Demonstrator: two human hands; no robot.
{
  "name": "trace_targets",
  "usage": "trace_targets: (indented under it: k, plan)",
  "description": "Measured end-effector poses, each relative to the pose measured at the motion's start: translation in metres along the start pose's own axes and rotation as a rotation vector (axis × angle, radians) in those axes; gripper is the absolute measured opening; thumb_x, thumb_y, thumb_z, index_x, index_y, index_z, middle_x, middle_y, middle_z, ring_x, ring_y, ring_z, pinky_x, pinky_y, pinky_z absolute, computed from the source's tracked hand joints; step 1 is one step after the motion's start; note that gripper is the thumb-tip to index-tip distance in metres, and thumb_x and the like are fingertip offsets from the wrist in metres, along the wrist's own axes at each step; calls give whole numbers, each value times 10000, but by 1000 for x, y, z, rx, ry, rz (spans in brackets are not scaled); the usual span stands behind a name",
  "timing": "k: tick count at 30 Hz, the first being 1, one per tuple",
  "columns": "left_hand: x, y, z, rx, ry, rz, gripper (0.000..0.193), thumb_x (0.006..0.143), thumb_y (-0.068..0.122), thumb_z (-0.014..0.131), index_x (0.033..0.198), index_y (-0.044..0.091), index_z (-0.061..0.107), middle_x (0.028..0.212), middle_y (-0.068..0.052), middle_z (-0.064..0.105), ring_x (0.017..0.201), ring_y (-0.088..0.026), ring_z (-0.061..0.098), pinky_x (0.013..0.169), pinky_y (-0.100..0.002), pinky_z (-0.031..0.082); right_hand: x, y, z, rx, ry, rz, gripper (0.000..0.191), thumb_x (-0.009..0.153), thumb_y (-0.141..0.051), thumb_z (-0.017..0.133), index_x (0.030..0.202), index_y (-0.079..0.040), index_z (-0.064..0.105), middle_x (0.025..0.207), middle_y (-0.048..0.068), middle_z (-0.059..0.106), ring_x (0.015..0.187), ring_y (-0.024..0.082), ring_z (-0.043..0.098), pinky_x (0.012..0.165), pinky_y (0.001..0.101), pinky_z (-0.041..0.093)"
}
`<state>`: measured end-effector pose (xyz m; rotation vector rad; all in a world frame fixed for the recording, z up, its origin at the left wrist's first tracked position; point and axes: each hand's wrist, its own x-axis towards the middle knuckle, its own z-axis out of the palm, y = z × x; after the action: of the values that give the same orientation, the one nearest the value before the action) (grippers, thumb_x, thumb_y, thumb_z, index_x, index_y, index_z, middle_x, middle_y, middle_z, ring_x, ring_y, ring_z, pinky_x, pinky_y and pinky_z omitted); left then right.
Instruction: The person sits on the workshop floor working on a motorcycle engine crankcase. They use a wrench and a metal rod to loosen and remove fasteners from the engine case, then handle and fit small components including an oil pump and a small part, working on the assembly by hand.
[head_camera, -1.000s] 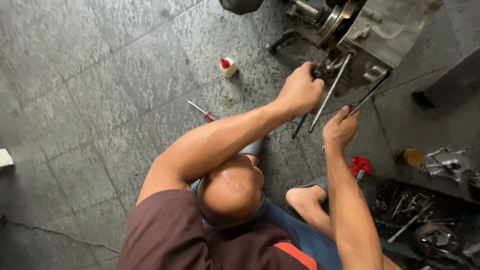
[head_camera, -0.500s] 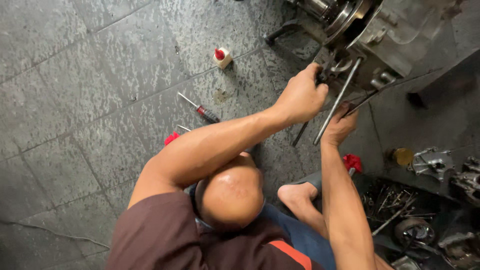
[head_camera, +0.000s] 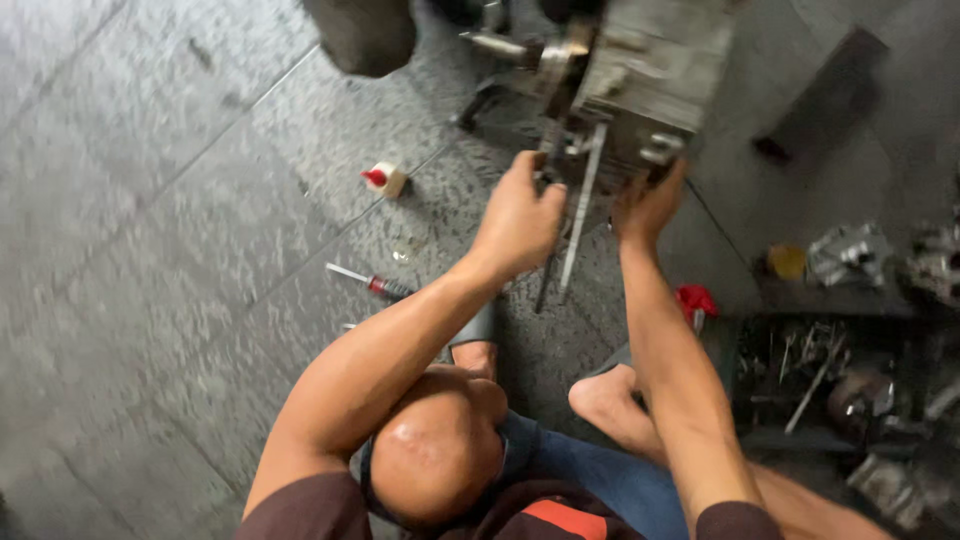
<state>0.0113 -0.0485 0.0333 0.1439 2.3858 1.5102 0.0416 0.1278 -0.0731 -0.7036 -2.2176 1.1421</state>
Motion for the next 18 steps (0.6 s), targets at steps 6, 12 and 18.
trace_targets:
  k: [6, 12, 18]
  plan:
    - [-2, -2, 0, -22, -76, -53, 397, 934, 175, 631, 1272, -26, 583, 878, -162, 735, 765, -228, 700, 724, -373, 554, 20, 7, -21, -166, -36, -210, 251, 1046, -53, 524, 1285, 18, 546, 1018, 315, 668, 910, 516, 641, 758, 557, 514]
    - [1, -7, 4, -195, -138, -196, 469, 914, 146, 613, 1342, -24, 528, 738, -80, 623, 530, -135, 565, 459, -323, 460, 15, 3, -20, -279, 41, -138, 297, 996, -134, 580, 1256, 0, 530, 941, 290, 688, 810, 510, 648, 662, 594, 491]
    - [6, -16, 7, 4, -40, 58, 465, 939, 152, 667, 1343, -48, 553, 873, -109, 693, 701, -147, 643, 622, -322, 514, 14, -9, -47, -314, 19, 108, 301, 1068, -210, 549, 1215, 48, 496, 830, 288, 681, 779, 507, 659, 665, 599, 486]
